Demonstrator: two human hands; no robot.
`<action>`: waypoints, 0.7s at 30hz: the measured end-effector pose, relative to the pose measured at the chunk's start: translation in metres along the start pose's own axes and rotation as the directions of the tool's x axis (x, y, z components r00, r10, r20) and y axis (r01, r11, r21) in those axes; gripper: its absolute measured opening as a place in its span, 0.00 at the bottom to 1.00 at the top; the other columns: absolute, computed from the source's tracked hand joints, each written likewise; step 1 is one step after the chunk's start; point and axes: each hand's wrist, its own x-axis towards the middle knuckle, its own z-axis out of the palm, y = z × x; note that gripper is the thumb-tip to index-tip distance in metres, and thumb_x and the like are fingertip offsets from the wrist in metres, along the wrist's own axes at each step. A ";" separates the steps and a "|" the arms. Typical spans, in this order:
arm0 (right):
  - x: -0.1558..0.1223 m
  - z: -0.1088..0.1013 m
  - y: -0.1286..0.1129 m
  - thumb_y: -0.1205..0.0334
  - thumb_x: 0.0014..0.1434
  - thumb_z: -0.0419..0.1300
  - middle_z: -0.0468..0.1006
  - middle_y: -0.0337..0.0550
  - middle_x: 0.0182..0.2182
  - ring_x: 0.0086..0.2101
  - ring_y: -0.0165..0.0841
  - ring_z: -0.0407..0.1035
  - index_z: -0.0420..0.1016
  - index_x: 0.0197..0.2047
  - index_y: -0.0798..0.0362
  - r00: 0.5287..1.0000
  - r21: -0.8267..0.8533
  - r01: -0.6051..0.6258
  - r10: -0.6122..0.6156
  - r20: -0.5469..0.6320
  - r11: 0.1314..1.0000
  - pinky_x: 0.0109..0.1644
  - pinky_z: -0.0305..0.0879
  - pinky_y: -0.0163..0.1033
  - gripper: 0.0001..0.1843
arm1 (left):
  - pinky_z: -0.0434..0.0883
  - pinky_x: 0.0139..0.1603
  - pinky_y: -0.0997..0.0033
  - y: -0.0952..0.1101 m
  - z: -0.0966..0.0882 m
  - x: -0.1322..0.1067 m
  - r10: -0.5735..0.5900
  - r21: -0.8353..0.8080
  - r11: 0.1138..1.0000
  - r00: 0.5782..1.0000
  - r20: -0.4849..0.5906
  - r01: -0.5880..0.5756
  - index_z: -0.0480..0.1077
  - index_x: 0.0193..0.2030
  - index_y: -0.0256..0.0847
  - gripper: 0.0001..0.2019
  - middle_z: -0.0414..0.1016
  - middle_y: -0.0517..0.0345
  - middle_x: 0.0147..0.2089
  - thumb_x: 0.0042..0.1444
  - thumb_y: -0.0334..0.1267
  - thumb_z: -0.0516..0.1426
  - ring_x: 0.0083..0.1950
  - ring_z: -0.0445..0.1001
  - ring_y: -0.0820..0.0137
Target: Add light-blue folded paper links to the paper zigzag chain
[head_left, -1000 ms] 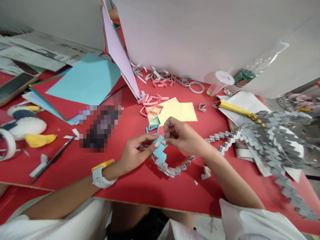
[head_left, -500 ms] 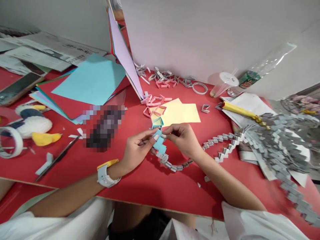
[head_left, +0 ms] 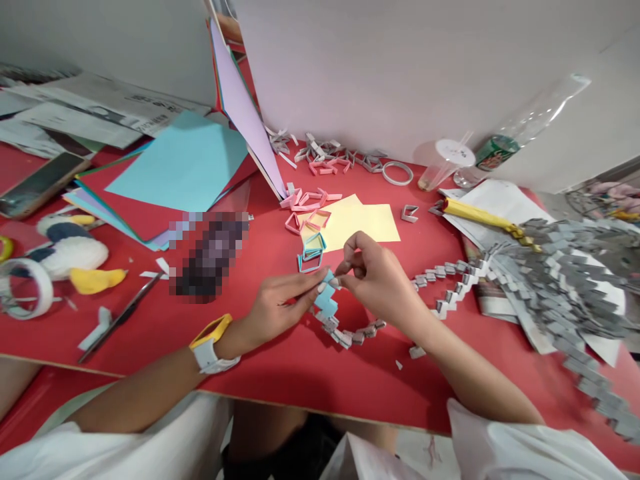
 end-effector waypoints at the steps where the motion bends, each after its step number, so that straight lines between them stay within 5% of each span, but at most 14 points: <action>1: -0.004 0.000 -0.003 0.77 0.46 0.55 0.72 0.32 0.24 0.24 0.26 0.63 0.56 0.33 0.49 0.999 -0.091 0.038 -0.039 -0.003 0.995 0.26 0.54 0.31 0.16 | 0.77 0.37 0.77 0.000 0.000 0.000 0.015 -0.005 1.000 1.000 0.021 -0.015 0.70 0.59 0.44 0.23 0.81 0.53 0.45 0.56 0.26 0.59 0.34 0.80 0.72; 4: -0.009 -0.002 -0.009 0.79 0.46 0.54 0.70 0.31 0.24 0.22 0.24 0.57 0.55 0.33 0.49 0.995 -0.169 0.102 -0.097 0.034 0.980 0.24 0.50 0.31 0.17 | 0.78 0.37 0.76 0.003 -0.003 0.003 -0.017 -0.075 0.997 0.998 0.059 0.021 0.73 0.56 0.44 0.20 0.81 0.53 0.45 0.56 0.28 0.60 0.34 0.80 0.72; 9: 0.000 0.007 -0.003 0.71 0.53 0.60 0.72 0.34 0.29 0.21 0.22 0.55 0.61 0.36 0.50 0.985 0.133 0.166 -0.159 -0.062 0.977 0.24 0.53 0.31 0.11 | 0.77 0.25 0.78 0.007 -0.008 0.011 -0.362 -0.343 0.878 0.932 -0.020 0.334 0.74 0.53 0.42 0.15 0.81 0.56 0.37 0.58 0.34 0.59 0.27 0.77 0.74; 13: 0.003 0.014 0.000 0.74 0.54 0.58 0.68 0.32 0.26 0.20 0.21 0.51 0.60 0.34 0.51 0.977 0.211 0.203 -0.183 -0.109 0.956 0.23 0.51 0.32 0.11 | 0.75 0.23 0.81 0.009 -0.011 0.013 -0.392 -0.368 0.858 0.920 -0.014 0.359 0.74 0.53 0.41 0.17 0.79 0.59 0.31 0.56 0.35 0.61 0.24 0.75 0.77; 21: -0.004 -0.011 -0.009 0.79 0.53 0.55 0.61 0.29 0.24 0.21 0.22 0.53 0.59 0.37 0.50 0.934 0.061 0.286 -0.293 0.205 0.956 0.24 0.50 0.31 0.15 | 0.75 0.22 0.78 0.015 -0.012 0.013 -0.381 -0.432 0.797 0.907 0.182 0.422 0.75 0.51 0.42 0.14 0.80 0.57 0.32 0.58 0.35 0.60 0.21 0.75 0.75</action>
